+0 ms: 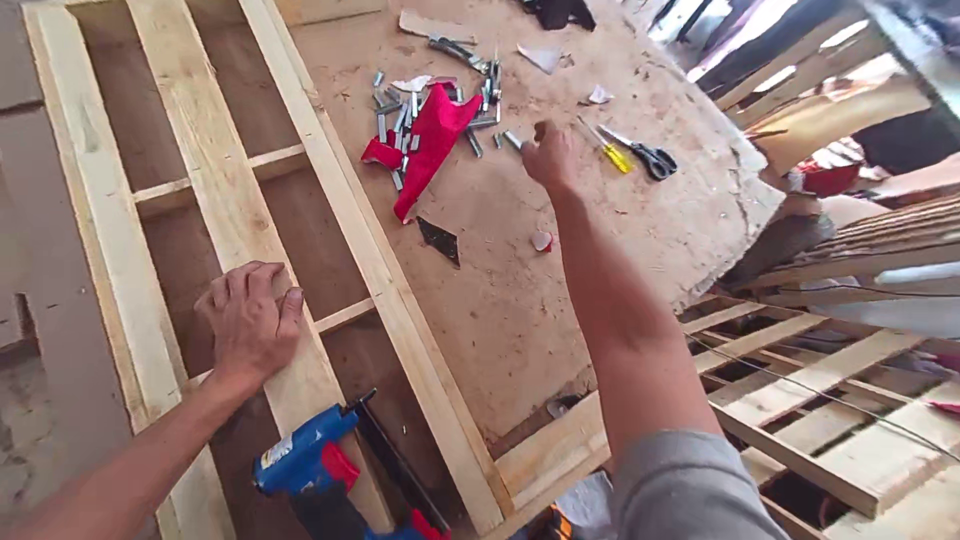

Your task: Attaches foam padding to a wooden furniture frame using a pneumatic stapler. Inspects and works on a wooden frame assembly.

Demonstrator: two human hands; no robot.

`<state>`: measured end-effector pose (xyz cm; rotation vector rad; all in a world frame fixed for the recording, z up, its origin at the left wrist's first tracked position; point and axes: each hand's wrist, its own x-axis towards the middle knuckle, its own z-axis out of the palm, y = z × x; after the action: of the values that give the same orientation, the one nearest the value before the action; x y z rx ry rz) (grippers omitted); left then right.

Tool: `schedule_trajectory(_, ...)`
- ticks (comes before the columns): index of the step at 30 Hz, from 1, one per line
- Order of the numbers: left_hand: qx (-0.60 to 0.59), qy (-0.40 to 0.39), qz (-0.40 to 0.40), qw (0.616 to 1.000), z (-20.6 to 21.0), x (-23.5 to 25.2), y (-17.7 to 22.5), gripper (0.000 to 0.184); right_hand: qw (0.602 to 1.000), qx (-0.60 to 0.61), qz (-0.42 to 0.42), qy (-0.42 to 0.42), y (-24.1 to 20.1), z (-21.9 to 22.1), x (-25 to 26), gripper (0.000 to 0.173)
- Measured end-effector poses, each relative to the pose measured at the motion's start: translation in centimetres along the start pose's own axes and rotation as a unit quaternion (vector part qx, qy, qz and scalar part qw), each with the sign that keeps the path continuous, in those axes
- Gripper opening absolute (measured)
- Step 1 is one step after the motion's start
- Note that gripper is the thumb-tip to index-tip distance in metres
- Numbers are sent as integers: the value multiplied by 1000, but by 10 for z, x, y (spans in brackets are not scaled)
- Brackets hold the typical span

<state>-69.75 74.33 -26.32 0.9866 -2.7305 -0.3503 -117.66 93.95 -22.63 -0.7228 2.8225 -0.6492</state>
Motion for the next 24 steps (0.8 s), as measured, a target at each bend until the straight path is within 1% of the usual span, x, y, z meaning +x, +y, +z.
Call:
schedule_trajectory(2,12,6,0,1000,1,0,0,65,1000,9,-27,6,-29,11,36,50)
schedule_trajectory(5,15,15,7,1000,2,-3,-1,63,999,6,-34,-5,-66,37,74,47)
schedule_trajectory(8,2,19,3,1000,3,-6,-1,60,999,-5,-46,-27,-93,56,107,52)
schedule_trajectory(11,-3,30,3,1000,4,-5,-4,56,999,-14,-44,-18,-114,70,147,54)
schedule_trajectory(14,-2,34,7,999,5,-6,-6,52,999,-31,-15,-14,-127,85,183,64)
schedule_trajectory(15,-3,35,5,999,5,-6,-6,51,998,-51,-11,-21,-128,93,199,65)
schedule_trajectory(17,-9,30,-5,1000,6,-8,-5,50,990,-129,-40,-52,-116,115,241,53)
schedule_trajectory(18,-12,29,-10,999,6,-8,-5,50,981,-171,-53,-76,-107,125,264,51)
schedule_trajectory(19,-14,29,-16,999,6,-8,-5,49,976,-192,-48,-94,-105,133,275,54)
schedule_trajectory(20,-14,30,-19,999,6,-9,-5,49,974,-200,-35,-103,-106,137,278,57)
schedule_trajectory(21,-15,32,-17,999,6,-9,-6,49,976,-198,-10,-92,-113,136,272,61)
schedule_trajectory(23,-11,29,-15,999,6,-11,-5,50,977,-195,55,-70,-135,126,237,61)
schedule_trajectory(24,-9,32,-10,999,7,-10,-5,51,977,-196,63,-53,-141,120,226,61)
